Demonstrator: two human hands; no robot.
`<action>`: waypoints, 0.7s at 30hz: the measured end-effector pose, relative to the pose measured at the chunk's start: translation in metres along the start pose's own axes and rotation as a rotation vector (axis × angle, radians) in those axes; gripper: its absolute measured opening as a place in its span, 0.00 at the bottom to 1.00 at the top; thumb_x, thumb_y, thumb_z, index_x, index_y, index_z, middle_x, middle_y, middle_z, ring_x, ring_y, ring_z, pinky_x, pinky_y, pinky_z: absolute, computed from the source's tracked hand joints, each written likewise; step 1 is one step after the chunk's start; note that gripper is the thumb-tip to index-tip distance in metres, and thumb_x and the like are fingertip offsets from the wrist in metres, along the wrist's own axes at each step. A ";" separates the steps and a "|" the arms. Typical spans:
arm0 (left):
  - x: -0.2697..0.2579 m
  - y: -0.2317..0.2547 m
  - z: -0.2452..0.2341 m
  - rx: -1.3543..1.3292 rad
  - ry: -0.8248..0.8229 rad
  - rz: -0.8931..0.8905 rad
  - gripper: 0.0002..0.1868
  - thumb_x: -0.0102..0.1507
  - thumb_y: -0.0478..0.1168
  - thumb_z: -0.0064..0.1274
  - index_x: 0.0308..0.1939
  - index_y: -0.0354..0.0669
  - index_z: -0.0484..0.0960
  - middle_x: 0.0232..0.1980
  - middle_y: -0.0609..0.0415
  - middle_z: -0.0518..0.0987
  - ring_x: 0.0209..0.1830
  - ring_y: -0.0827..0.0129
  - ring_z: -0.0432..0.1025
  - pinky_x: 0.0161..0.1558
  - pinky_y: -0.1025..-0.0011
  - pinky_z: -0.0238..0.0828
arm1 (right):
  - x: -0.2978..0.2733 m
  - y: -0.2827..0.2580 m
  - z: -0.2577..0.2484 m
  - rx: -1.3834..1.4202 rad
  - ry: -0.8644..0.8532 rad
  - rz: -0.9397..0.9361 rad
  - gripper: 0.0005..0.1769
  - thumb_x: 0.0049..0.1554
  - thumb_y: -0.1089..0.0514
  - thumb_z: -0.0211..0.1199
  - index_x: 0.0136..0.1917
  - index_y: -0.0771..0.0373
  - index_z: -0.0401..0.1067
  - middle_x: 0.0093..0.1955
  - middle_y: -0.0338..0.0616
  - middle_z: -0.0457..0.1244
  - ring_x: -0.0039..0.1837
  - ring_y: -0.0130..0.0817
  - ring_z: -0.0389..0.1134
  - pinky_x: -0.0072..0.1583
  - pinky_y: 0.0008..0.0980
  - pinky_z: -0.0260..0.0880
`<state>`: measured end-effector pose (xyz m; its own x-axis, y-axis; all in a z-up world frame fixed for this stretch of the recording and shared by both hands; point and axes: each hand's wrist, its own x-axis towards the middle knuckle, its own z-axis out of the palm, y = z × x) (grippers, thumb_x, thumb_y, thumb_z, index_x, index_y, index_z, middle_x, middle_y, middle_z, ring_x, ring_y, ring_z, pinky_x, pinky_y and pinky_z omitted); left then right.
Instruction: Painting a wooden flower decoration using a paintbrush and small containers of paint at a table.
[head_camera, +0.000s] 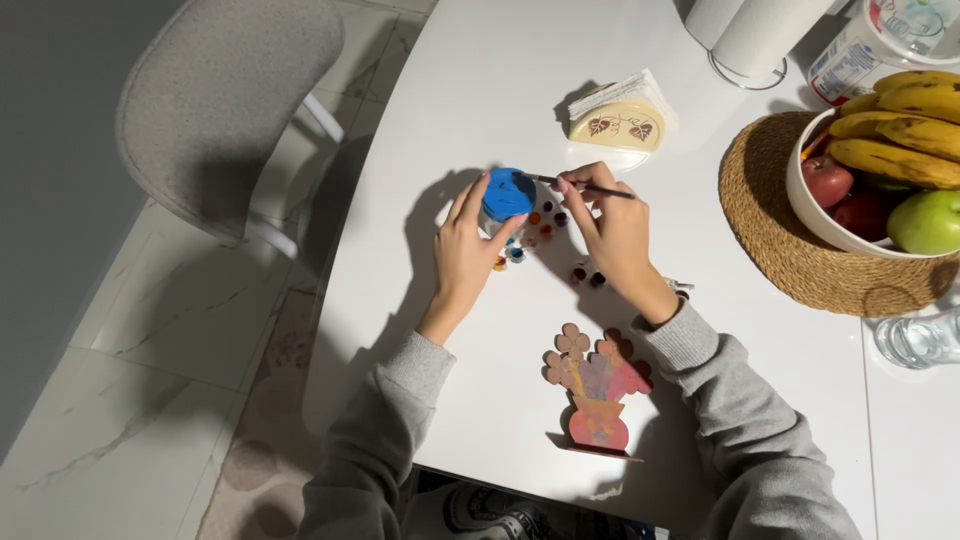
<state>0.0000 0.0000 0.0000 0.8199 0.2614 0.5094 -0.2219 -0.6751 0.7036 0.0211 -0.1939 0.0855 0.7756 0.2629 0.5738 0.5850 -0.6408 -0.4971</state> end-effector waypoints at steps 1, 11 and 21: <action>0.002 -0.002 -0.001 -0.001 0.000 -0.002 0.38 0.60 0.61 0.66 0.71 0.54 0.75 0.68 0.55 0.78 0.59 0.52 0.79 0.47 0.51 0.81 | 0.001 -0.002 -0.002 -0.001 -0.002 0.000 0.09 0.71 0.48 0.62 0.54 0.53 0.72 0.38 0.41 0.72 0.41 0.45 0.69 0.48 0.38 0.68; 0.018 0.010 0.000 -0.171 -0.039 0.031 0.50 0.52 0.65 0.74 0.69 0.49 0.69 0.65 0.49 0.70 0.65 0.44 0.73 0.62 0.48 0.72 | 0.014 -0.002 -0.004 0.012 -0.022 -0.010 0.09 0.70 0.48 0.62 0.52 0.52 0.71 0.38 0.37 0.72 0.42 0.42 0.72 0.51 0.38 0.69; 0.029 -0.011 -0.001 -0.375 -0.134 -0.007 0.50 0.47 0.53 0.81 0.69 0.55 0.71 0.61 0.50 0.79 0.58 0.48 0.78 0.60 0.55 0.75 | 0.020 0.000 -0.005 0.107 -0.014 0.004 0.10 0.70 0.49 0.64 0.49 0.53 0.70 0.37 0.35 0.72 0.41 0.37 0.74 0.52 0.34 0.67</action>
<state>0.0257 0.0162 0.0073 0.8782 0.1556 0.4524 -0.3734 -0.3682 0.8515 0.0357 -0.1921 0.1000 0.7809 0.2712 0.5628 0.6031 -0.5618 -0.5662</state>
